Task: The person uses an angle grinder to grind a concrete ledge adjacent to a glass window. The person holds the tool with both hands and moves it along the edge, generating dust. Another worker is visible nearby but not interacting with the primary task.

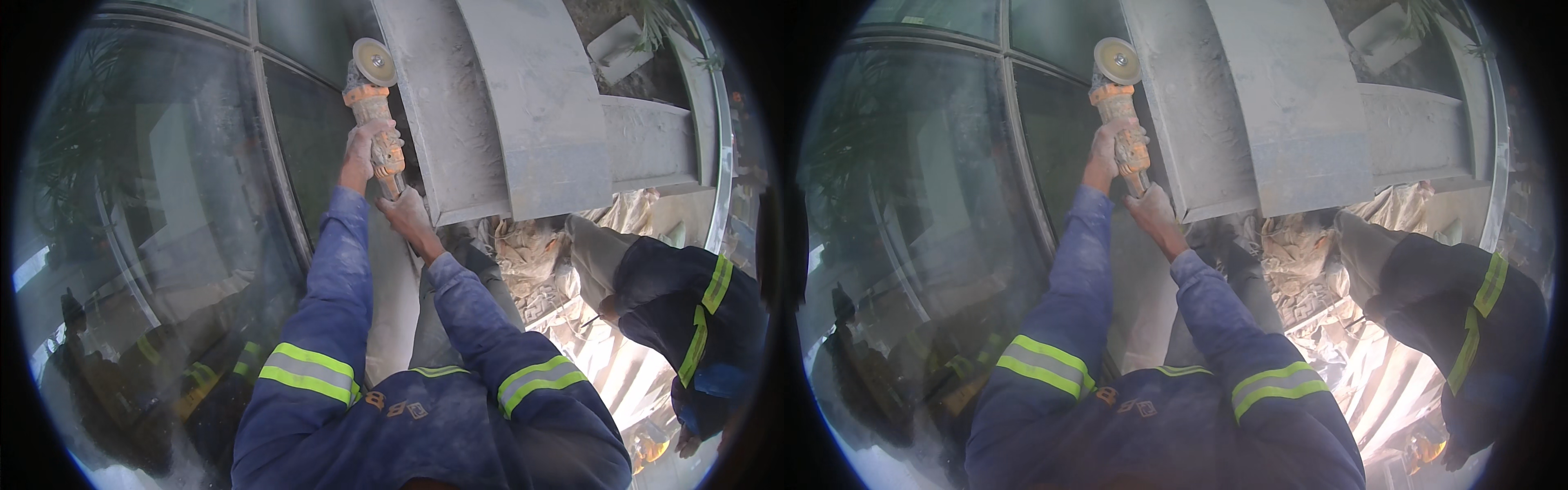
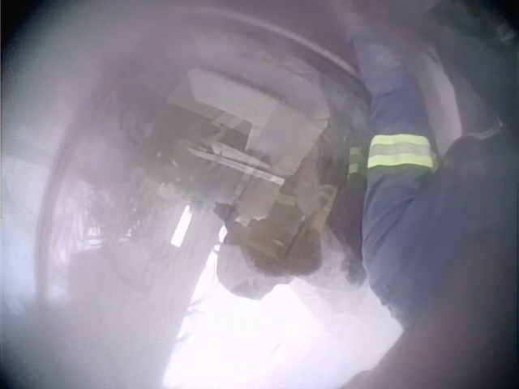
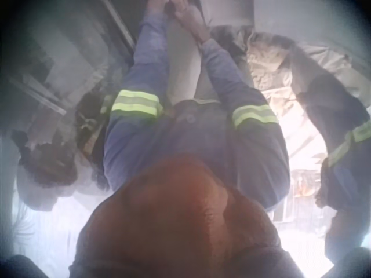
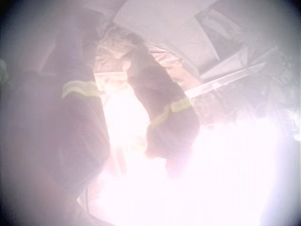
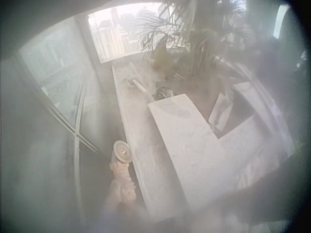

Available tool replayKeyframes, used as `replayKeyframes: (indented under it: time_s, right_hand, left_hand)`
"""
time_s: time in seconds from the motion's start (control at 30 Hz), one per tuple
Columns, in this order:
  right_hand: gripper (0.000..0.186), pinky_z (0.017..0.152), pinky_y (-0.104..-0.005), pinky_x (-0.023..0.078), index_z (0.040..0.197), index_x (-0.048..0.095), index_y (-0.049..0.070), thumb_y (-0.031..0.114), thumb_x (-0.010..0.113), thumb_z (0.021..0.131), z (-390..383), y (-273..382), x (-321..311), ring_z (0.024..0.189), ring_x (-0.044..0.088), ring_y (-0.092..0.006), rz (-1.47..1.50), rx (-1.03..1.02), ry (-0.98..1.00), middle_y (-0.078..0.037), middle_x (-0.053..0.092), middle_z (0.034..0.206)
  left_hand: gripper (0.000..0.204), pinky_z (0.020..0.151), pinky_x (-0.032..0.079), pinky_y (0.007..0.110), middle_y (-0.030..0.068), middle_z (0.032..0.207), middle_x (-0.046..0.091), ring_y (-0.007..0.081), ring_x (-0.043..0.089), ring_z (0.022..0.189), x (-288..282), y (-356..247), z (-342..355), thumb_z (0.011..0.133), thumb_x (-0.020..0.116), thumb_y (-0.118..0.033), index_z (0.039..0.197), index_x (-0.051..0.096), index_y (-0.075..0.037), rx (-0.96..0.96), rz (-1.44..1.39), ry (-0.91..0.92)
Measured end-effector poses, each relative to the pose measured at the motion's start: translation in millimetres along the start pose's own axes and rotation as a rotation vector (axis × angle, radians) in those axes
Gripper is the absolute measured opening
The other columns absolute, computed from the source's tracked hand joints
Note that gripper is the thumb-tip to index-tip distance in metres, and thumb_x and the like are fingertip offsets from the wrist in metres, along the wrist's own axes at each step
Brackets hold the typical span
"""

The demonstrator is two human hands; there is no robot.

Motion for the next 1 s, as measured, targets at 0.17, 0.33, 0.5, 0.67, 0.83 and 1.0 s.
replayKeyframes:
  time_s: [0.17, 0.33, 0.5, 0.67, 0.83, 1.0]
  right_hand:
    - [0.051, 0.078, -0.0494, 0.056, 0.109, 0.064, -0.012, 0.031, 0.079, 0.086, 4, -3, -2, 0.091, 0.074, -0.0457, -0.007, -0.052, 0.008, -0.031, 0.073, 0.092]
    - [0.042, 0.067, -0.046, 0.054, 0.102, 0.067, -0.01, 0.028, 0.076, 0.086, 0, 11, -3, 0.074, 0.074, -0.0371, 0.037, -0.076, 0.0, -0.023, 0.072, 0.081]
    - [0.035, 0.055, -0.0376, 0.051, 0.088, 0.067, -0.008, 0.026, 0.075, 0.087, 7, 11, -1, 0.057, 0.063, -0.018, 0.045, -0.059, -0.016, -0.008, 0.063, 0.068]
    - [0.035, 0.054, -0.0369, 0.05, 0.086, 0.067, -0.006, 0.027, 0.076, 0.088, 15, 7, 3, 0.054, 0.06, -0.0173, 0.052, -0.034, -0.033, -0.007, 0.061, 0.067]
    - [0.035, 0.053, -0.0368, 0.05, 0.084, 0.066, -0.005, 0.028, 0.076, 0.088, 11, 8, 2, 0.055, 0.06, -0.0171, 0.023, 0.005, -0.006, -0.007, 0.062, 0.069]
    - [0.053, 0.069, -0.0452, 0.056, 0.11, 0.062, -0.013, 0.03, 0.081, 0.085, 1, 9, 0, 0.075, 0.075, -0.0346, 0.036, 0.03, 0.019, -0.022, 0.072, 0.081]
  left_hand:
    - [0.041, 0.069, 0.061, 0.041, 0.0137, 0.091, 0.068, 0.0278, 0.072, 0.078, 4, 0, 3, 0.08, 0.079, -0.024, 0.109, 0.063, -0.001, 0.001, -0.001, 0.029]
    - [0.043, 0.067, 0.06, 0.041, 0.0127, 0.09, 0.067, 0.0258, 0.07, 0.075, 2, -2, 5, 0.078, 0.081, -0.024, 0.11, 0.062, -0.001, 0.02, 0.009, 0.022]
    - [0.042, 0.066, 0.06, 0.041, 0.0111, 0.09, 0.066, 0.024, 0.069, 0.076, -3, -2, 15, 0.078, 0.082, -0.023, 0.11, 0.062, -0.004, 0.038, 0.021, 0.035]
    - [0.04, 0.061, 0.057, 0.036, 0.0084, 0.085, 0.067, 0.0205, 0.066, 0.067, -6, 0, 21, 0.074, 0.083, -0.025, 0.104, 0.067, -0.003, 0.054, 0.01, -0.004]
    - [0.046, 0.066, 0.059, 0.042, 0.011, 0.089, 0.066, 0.0251, 0.068, 0.073, -9, 1, 20, 0.077, 0.082, -0.025, 0.112, 0.063, -0.002, 0.034, 0.033, 0.021]
    - [0.047, 0.068, 0.06, 0.042, 0.0136, 0.09, 0.068, 0.0272, 0.071, 0.077, -3, 0, 7, 0.077, 0.081, -0.026, 0.112, 0.062, -0.001, 0.004, 0.025, -0.008]
Point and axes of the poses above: each hand's wrist, its own z-axis towards the middle knuckle, its own x-axis out of the palm, y = z × x, the point moved 6 cm from there along z, towards the middle knuckle
